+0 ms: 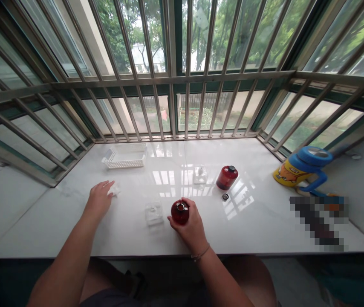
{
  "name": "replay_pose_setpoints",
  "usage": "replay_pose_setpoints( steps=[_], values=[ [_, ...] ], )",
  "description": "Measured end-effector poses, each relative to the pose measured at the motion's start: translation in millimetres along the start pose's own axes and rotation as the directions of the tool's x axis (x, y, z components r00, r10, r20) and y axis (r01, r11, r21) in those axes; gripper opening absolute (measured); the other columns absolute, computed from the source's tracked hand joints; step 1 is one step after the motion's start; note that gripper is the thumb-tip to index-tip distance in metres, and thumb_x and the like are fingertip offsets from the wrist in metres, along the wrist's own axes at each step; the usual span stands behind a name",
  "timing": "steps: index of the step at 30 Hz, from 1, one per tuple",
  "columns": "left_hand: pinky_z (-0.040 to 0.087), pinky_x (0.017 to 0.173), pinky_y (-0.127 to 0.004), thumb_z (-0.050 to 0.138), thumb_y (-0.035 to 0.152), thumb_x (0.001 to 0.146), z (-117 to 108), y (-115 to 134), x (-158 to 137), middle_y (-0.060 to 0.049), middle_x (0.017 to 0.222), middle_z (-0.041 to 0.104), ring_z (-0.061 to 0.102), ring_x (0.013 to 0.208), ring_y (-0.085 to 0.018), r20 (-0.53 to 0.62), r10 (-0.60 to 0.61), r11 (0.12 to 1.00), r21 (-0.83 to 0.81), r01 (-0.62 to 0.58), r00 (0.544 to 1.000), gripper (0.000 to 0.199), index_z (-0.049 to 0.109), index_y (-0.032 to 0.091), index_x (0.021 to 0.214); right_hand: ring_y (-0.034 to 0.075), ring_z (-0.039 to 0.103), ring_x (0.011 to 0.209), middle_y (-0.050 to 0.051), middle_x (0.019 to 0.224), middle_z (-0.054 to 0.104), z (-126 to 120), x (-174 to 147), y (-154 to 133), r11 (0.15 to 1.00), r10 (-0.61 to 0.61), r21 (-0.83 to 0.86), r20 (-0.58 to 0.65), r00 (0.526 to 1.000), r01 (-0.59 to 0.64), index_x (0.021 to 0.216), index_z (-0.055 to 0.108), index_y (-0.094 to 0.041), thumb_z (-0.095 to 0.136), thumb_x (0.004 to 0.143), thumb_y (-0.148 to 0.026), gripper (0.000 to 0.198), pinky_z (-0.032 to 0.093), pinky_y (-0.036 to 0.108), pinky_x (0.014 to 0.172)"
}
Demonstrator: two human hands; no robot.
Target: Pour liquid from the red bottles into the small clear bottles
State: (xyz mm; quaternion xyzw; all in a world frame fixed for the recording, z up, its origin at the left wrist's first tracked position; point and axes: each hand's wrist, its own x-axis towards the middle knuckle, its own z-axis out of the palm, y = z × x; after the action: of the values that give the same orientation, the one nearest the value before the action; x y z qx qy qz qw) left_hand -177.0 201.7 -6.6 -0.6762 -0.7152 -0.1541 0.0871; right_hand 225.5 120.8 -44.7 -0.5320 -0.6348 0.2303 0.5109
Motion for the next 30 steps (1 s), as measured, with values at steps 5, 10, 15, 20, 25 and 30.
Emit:
replay_pose_setpoints(
  steps=[5,10,15,20,25,30],
  values=[
    [0.055,0.105,-0.044,0.056,0.033,0.101,-25,47,-30,-0.009,0.109,0.080,0.071,0.110,-0.030,-0.138,-0.012,0.960,-0.279,-0.027,0.990,0.026,0.075,0.023,0.115,0.032,0.071,0.121,0.012,0.133,0.068,0,-1,0,1.000,-0.001,0.002,-0.006,1.000,0.001,0.141,0.053,-0.026,0.088,0.081,-0.045,0.072,0.060,0.053,0.109],
    [0.058,0.096,-0.043,0.073,0.046,0.093,-31,102,-66,-0.002,0.089,0.077,0.074,0.093,-0.028,-0.033,-0.133,0.828,-0.553,0.092,0.991,0.023,0.076,0.027,0.105,0.032,0.070,0.121,0.012,0.134,0.068,1,0,1,1.000,0.002,0.000,-0.011,1.000,-0.002,0.141,0.054,-0.026,0.089,0.080,-0.046,0.073,0.060,0.052,0.109],
    [0.056,0.108,-0.048,0.089,0.054,0.078,-17,136,-86,-0.009,0.129,0.073,0.070,0.124,-0.032,0.104,-0.037,0.646,-0.756,0.103,0.994,0.058,0.070,0.025,0.125,0.032,0.070,0.122,0.012,0.134,0.067,0,0,-2,1.000,0.005,0.002,-0.010,1.000,-0.005,0.141,0.053,-0.025,0.088,0.081,-0.045,0.072,0.059,0.053,0.110],
    [0.040,0.127,-0.057,0.100,0.044,0.065,-5,156,-86,-0.013,0.156,0.059,0.054,0.149,-0.036,0.231,0.068,0.593,-0.791,0.147,0.971,0.094,0.056,0.027,0.147,0.032,0.070,0.122,0.012,0.134,0.068,1,0,-3,1.000,-0.005,0.006,-0.016,1.000,0.005,0.141,0.053,-0.025,0.088,0.081,-0.043,0.073,0.060,0.052,0.109],
    [0.047,0.120,-0.052,0.094,0.036,0.073,-1,165,-84,-0.010,0.136,0.071,0.066,0.133,-0.033,0.271,0.130,0.586,-0.797,0.146,0.954,0.062,0.068,0.025,0.128,0.032,0.069,0.124,0.012,0.135,0.067,3,-1,0,1.000,0.001,0.026,-0.013,1.000,-0.001,0.142,0.052,-0.026,0.089,0.080,-0.043,0.074,0.058,0.052,0.111],
    [0.050,0.117,-0.051,0.097,0.035,0.069,4,163,-93,-0.009,0.134,0.071,0.067,0.130,-0.032,0.274,0.161,0.554,-0.820,0.143,0.948,0.066,0.068,0.026,0.128,0.032,0.067,0.128,0.012,0.139,0.066,3,-2,3,0.998,0.020,0.057,0.006,1.000,-0.020,0.144,0.051,-0.027,0.092,0.077,-0.044,0.080,0.056,0.053,0.113]
  ],
)
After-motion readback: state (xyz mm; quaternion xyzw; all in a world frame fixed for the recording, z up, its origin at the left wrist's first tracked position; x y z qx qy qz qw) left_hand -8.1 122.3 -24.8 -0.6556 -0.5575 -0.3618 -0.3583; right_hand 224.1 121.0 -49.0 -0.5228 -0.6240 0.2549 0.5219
